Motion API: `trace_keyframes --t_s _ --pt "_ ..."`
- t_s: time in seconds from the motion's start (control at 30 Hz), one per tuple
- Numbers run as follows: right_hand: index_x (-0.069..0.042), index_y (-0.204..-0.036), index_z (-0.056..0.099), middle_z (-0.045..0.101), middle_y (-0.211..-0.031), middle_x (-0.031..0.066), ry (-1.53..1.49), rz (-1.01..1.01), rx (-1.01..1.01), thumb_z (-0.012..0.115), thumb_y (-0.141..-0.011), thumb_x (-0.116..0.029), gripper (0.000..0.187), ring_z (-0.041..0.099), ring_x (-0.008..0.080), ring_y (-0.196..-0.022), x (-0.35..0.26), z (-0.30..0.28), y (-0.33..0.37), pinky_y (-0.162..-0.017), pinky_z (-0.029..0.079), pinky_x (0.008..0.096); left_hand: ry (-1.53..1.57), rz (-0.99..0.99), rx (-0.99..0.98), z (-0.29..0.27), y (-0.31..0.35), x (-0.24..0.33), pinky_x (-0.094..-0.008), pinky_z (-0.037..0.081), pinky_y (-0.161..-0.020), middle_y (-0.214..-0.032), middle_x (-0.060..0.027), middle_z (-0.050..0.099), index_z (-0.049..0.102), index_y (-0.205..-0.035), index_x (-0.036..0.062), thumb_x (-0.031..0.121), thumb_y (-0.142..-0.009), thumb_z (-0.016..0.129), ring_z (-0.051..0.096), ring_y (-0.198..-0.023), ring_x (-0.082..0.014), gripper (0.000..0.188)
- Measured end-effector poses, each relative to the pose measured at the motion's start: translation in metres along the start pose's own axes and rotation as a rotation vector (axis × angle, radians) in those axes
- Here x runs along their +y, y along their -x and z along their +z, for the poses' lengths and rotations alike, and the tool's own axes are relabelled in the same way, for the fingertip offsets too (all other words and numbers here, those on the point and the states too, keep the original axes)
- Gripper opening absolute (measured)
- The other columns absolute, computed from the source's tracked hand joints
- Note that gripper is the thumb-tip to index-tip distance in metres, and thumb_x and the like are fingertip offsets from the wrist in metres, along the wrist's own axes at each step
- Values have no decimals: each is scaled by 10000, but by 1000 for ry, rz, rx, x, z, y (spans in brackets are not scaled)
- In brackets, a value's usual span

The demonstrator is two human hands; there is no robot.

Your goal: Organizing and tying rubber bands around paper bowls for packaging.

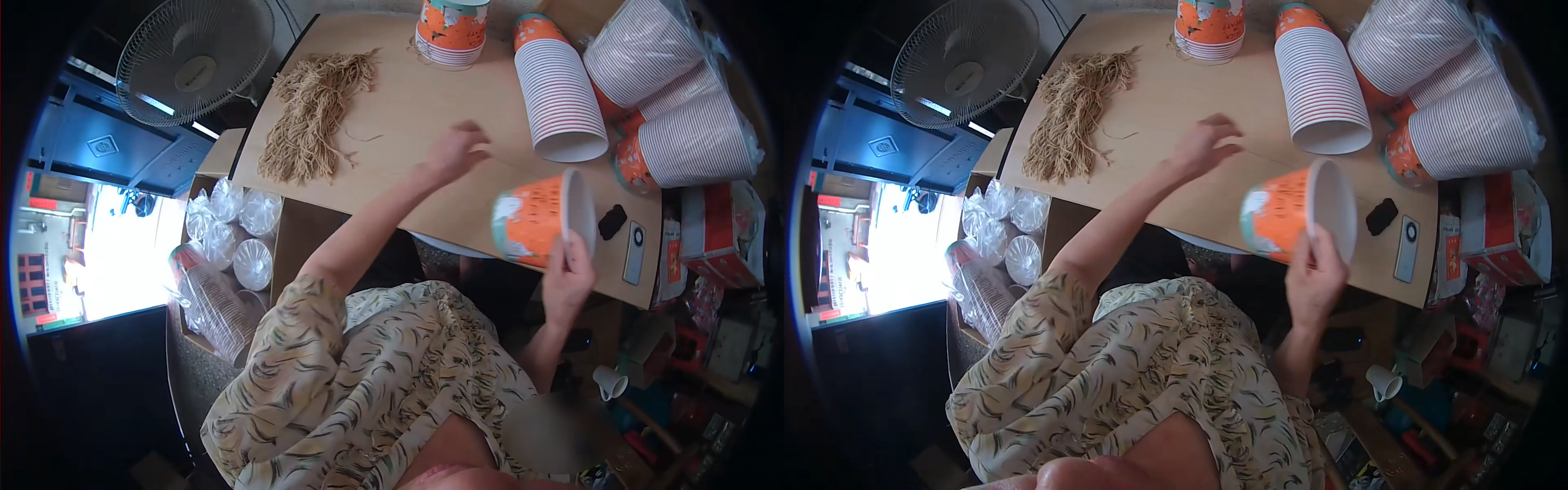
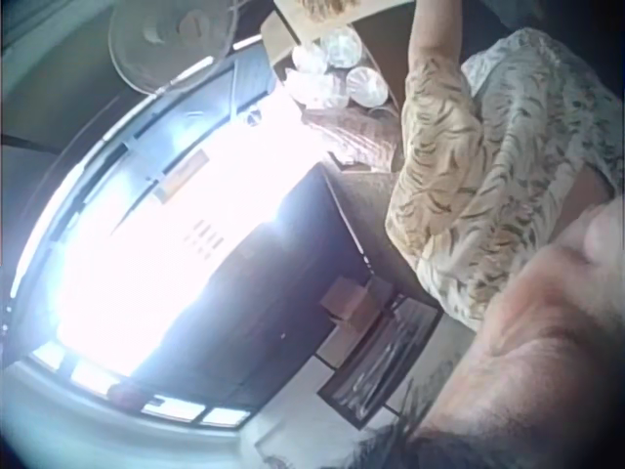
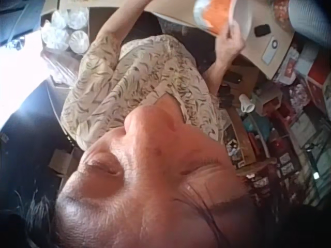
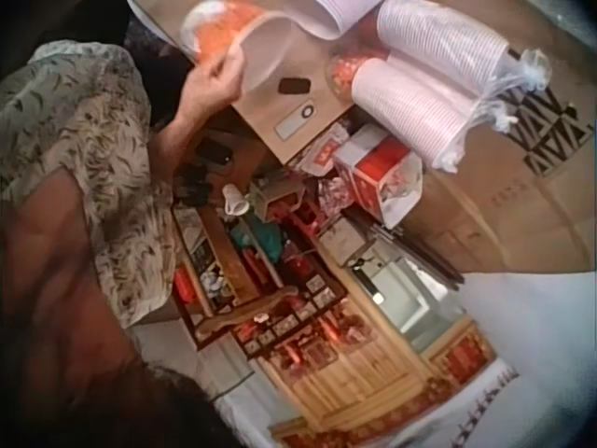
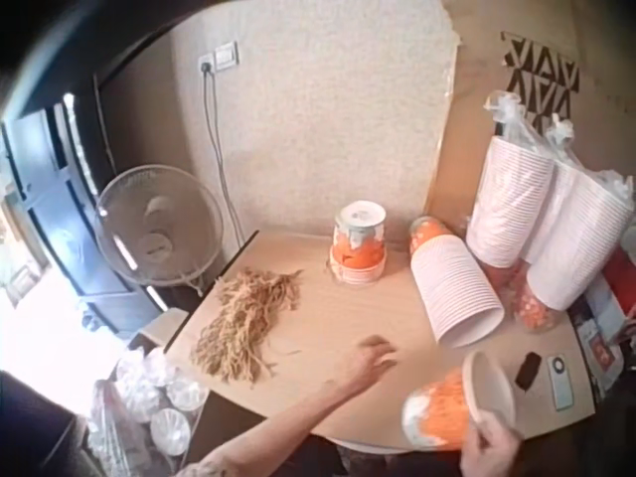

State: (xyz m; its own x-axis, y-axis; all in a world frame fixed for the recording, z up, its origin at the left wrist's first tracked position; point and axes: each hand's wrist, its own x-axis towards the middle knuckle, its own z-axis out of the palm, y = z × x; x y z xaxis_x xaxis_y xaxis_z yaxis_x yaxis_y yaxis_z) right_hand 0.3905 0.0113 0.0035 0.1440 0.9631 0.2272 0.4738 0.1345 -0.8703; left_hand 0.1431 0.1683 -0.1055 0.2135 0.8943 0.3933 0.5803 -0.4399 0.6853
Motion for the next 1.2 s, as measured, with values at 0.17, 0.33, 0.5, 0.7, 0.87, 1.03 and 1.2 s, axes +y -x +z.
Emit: trace_keyframes --t_s 0.17,0.33,0.5,0.7,0.87,1.03,1.2 --pt "-22 -991 664 674 -776 99 287 -753 -108 723 -844 4 160 675 267 -753 -22 63 -17 -824 525 443 -252 -247 233 -78 72 -70 -412 546 -829 -1033 -131 652 720 -1004 27 148 -823 790 665 -934 -318 229" --pt "-19 -1023 665 708 -821 80 376 -878 -198 734 -847 -27 190 685 228 -762 -21 117 -32 -926 497 446 -389 -261 271 -115 95 -102 -411 547 -814 -1004 -133 639 725 -970 30 118 -808 779 659 -891 -331 192" --pt "-26 -1048 647 722 -909 89 371 -892 -232 726 -849 -36 215 699 231 -868 -17 135 -37 -949 486 448 -352 -251 191 -117 93 -109 -435 539 -794 -883 -152 637 691 -910 19 81 -802 721 656 -884 -348 127" --pt "22 -1219 613 666 -1237 193 13 -737 -180 688 -839 47 387 648 364 -1147 -30 116 -4 -1013 486 460 -155 -195 237 -100 115 -49 -491 506 -727 -874 -185 641 551 -958 6 29 -922 600 643 -850 -397 65" --pt "42 -1225 603 663 -1260 199 -360 -346 -338 593 -961 -32 274 631 295 -1213 -32 106 21 -1040 477 395 230 -327 142 -104 145 59 -245 530 -698 -938 -69 711 621 -1159 -1 66 -997 631 683 -839 -102 176" --pt "55 -1308 520 669 -1186 183 -823 0 -419 439 -1074 -293 427 643 248 -1104 -14 123 26 -985 502 370 821 -527 -20 -98 154 128 -218 533 -675 -918 -13 718 639 -1234 13 45 -953 701 652 -755 -65 289" --pt "52 -1322 491 685 -1069 170 -1063 294 -519 373 -1088 -383 508 659 186 -971 -14 110 31 -858 536 299 816 -443 -204 -80 146 148 -192 508 -551 -902 -16 735 630 -1252 0 43 -944 714 681 -722 -64 323"
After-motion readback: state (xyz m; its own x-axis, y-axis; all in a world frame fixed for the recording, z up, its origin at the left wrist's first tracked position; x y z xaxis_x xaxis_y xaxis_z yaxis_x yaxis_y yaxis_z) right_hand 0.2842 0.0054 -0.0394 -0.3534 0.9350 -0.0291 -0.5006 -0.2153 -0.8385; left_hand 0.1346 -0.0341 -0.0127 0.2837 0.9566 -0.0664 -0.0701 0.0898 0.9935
